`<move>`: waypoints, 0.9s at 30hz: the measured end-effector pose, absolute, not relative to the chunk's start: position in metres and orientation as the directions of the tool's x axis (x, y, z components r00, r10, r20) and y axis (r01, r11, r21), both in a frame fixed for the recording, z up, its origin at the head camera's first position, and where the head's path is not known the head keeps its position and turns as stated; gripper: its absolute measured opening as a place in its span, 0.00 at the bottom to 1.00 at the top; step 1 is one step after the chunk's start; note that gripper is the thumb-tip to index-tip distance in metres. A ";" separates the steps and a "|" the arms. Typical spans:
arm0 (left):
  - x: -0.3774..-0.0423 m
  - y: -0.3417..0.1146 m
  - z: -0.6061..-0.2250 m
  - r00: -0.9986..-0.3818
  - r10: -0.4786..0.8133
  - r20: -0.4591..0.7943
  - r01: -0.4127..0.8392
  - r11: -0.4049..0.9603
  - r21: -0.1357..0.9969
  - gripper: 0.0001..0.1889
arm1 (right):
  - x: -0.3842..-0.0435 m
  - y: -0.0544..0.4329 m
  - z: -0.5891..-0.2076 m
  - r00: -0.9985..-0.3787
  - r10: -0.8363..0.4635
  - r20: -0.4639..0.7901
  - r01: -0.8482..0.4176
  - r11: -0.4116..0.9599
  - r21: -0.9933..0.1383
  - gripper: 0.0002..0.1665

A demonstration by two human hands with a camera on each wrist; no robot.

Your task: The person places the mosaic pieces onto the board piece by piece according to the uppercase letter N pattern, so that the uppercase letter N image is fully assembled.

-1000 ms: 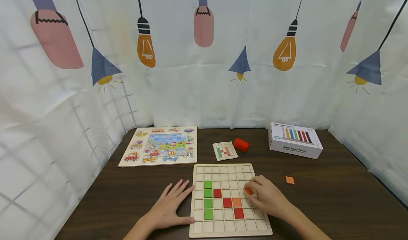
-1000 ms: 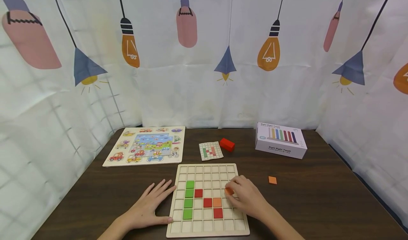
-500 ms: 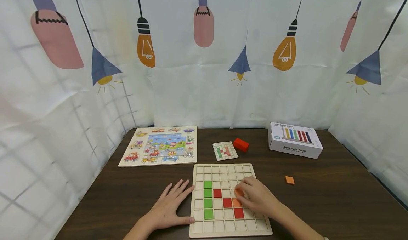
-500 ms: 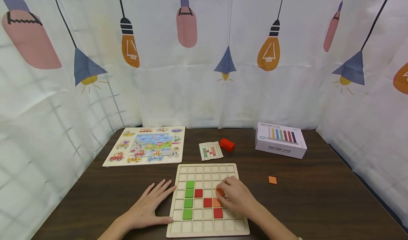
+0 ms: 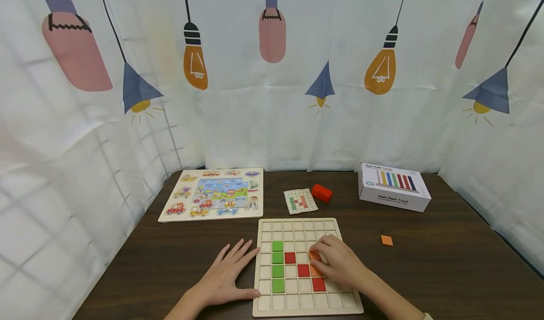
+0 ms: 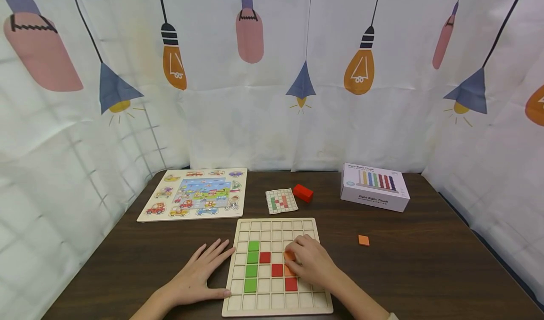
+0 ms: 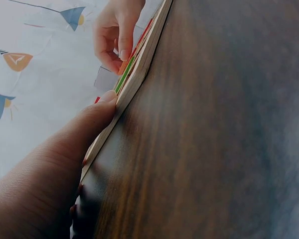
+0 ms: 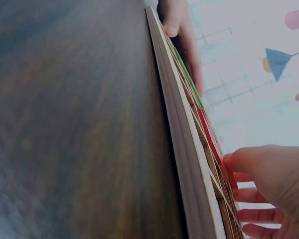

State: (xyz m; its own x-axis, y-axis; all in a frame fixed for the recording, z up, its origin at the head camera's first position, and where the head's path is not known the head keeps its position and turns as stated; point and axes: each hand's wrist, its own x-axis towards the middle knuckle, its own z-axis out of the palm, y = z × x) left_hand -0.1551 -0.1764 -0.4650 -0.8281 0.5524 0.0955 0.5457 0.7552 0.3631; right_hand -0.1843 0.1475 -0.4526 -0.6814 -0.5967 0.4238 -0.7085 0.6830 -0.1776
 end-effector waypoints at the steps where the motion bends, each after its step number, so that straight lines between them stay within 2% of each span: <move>1: -0.155 -0.176 -0.465 -0.828 0.552 0.095 0.545 0.755 0.365 0.48 | -0.184 0.147 -0.453 -0.687 -0.593 0.420 -0.704 0.687 -0.181 0.10; 12: -0.155 -0.176 -0.465 -0.833 0.547 0.087 0.537 0.760 0.365 0.48 | -0.184 0.145 -0.453 -0.712 -0.571 0.408 -0.679 0.708 -0.193 0.10; 27: -0.155 -0.176 -0.466 -0.832 0.547 0.094 0.539 0.757 0.370 0.47 | -0.183 0.146 -0.452 -0.715 -0.568 0.409 -0.679 0.703 -0.212 0.08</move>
